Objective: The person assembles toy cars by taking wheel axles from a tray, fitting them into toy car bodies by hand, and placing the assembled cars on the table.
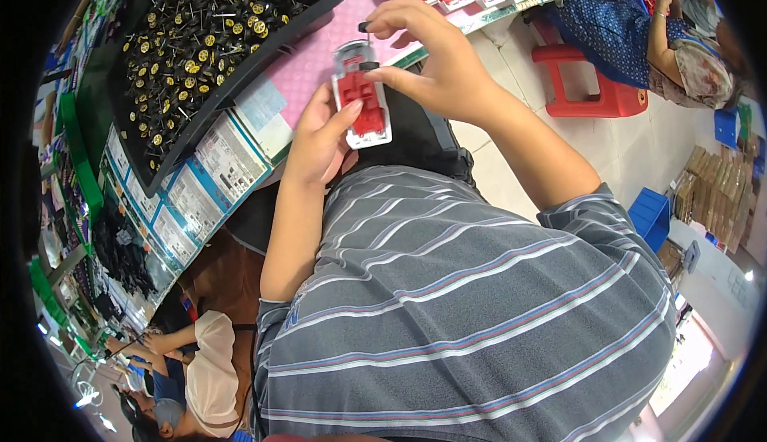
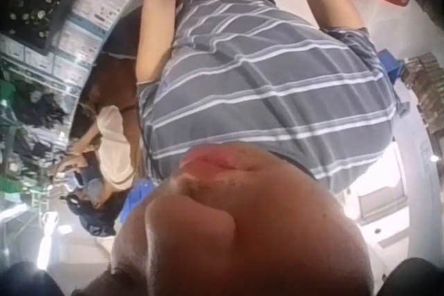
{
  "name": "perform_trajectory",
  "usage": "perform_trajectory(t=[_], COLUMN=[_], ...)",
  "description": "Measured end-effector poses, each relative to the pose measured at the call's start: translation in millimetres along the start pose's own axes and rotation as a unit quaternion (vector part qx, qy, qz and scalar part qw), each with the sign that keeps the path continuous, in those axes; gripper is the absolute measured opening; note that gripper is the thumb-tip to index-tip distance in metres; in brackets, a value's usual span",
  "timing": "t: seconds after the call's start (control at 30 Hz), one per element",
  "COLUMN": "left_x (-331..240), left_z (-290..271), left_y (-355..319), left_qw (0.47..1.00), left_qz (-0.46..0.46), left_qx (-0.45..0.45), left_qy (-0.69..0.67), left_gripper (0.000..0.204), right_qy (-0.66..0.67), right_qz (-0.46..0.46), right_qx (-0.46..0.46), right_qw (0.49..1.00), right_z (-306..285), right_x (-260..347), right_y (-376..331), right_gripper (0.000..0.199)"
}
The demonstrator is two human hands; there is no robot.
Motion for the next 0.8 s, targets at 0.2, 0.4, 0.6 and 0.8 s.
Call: perform_trajectory(t=[0.2,0.4,0.6,0.8], left_x=[-37.6,-65.9,-63.7,-58.7], left_z=[-9.9,-19.3,-17.8,-22.8], left_y=[-41.5,-67.6,-81.6,-84.3], left_qw=[0.987,0.961,0.940,0.938], left_qz=[0.130,0.230,0.296,0.306], left_qx=[-0.072,-0.148,-0.165,-0.156], left_qy=[-0.060,-0.036,0.022,0.054], left_gripper=[0.062,0.054,0.053,0.054], right_qy=[0.010,0.001,-0.039,-0.056], right_qz=[-0.058,-0.068,-0.049,-0.056], right_qx=[0.058,0.102,0.083,0.084], right_qw=[0.997,0.992,0.995,0.993], right_z=[34.0,76.1,103.4,106.3], right_x=[28.9,55.7,62.5,65.8], right_y=[-1.1,-12.9,-24.4,-26.1], right_gripper=[0.054,0.059,0.064,0.060])
Point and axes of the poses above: each hand's wrist, its own y-axis towards the middle knuckle, its own z-axis out of the palm, x = y × z, the point moved 4 cm from there along y, towards the middle knuckle, and after that the axes turned 14 degrees about z, right-handed, at the moved point
